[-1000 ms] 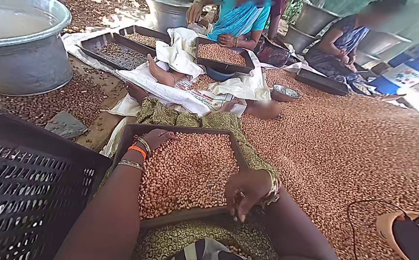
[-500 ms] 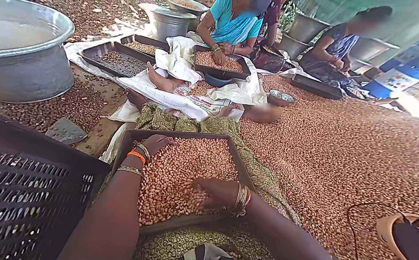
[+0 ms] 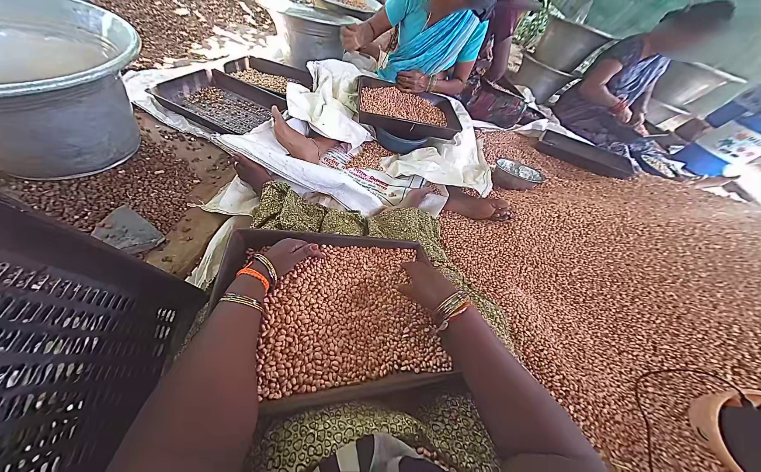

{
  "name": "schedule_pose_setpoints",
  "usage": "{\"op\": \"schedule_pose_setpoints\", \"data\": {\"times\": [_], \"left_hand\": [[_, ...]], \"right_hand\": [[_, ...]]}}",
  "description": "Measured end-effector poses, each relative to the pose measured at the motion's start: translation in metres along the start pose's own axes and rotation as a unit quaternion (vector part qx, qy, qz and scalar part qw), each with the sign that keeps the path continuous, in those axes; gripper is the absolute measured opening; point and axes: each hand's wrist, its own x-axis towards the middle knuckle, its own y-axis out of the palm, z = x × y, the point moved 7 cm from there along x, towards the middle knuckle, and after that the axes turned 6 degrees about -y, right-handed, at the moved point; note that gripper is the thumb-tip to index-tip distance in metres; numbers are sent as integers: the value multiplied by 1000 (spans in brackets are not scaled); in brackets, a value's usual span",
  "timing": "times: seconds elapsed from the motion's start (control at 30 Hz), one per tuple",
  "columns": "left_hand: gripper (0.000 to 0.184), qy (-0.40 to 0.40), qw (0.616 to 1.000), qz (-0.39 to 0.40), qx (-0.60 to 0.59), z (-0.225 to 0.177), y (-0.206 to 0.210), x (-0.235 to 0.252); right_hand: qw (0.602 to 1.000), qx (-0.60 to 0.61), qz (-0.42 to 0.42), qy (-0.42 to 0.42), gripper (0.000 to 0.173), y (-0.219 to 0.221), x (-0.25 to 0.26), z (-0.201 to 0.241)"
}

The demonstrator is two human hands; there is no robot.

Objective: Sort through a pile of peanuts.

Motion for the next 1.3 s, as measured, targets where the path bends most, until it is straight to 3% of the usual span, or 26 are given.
{"op": "schedule_pose_setpoints", "data": {"times": [0.1, 0.2, 0.33, 0.4, 0.5, 0.67, 0.77, 0.87, 1.03, 1.3], "left_hand": [[42, -6, 1000, 9, -2, 4, 0, 2], [42, -11, 1000, 11, -5, 0, -2, -2], [43, -2, 1000, 8, -9, 4, -1, 1], [43, 0, 1000, 7, -9, 5, -2, 2], [42, -5, 1000, 7, -10, 4, -1, 1], [43, -5, 1000, 3, 10, 8, -2, 5], [43, 3, 1000, -2, 11, 7, 1, 6], [43, -6, 1000, -5, 0, 5, -3, 2], [41, -6, 1000, -7, -14, 1, -1, 0], [41, -18, 1000, -5, -4, 5, -1, 1]], "right_hand": [[998, 24, 44, -35, 64, 10, 1, 6], [984, 88, 65, -142, 65, 20, -11, 27], [917, 279, 69, -276, 42, -7, -36, 59], [931, 260, 28, -254, 33, -35, -28, 59], [956, 215, -11, -199, 35, -59, -3, 57], [963, 164, -82, -195, 39, -16, 55, 53], [961, 136, -100, -218, 39, -12, 47, 53], [941, 155, -157, -256, 27, -28, 18, 53], [917, 120, -29, -379, 15, -6, -13, 79], [937, 68, 37, -341, 18, 19, 3, 92]]}}
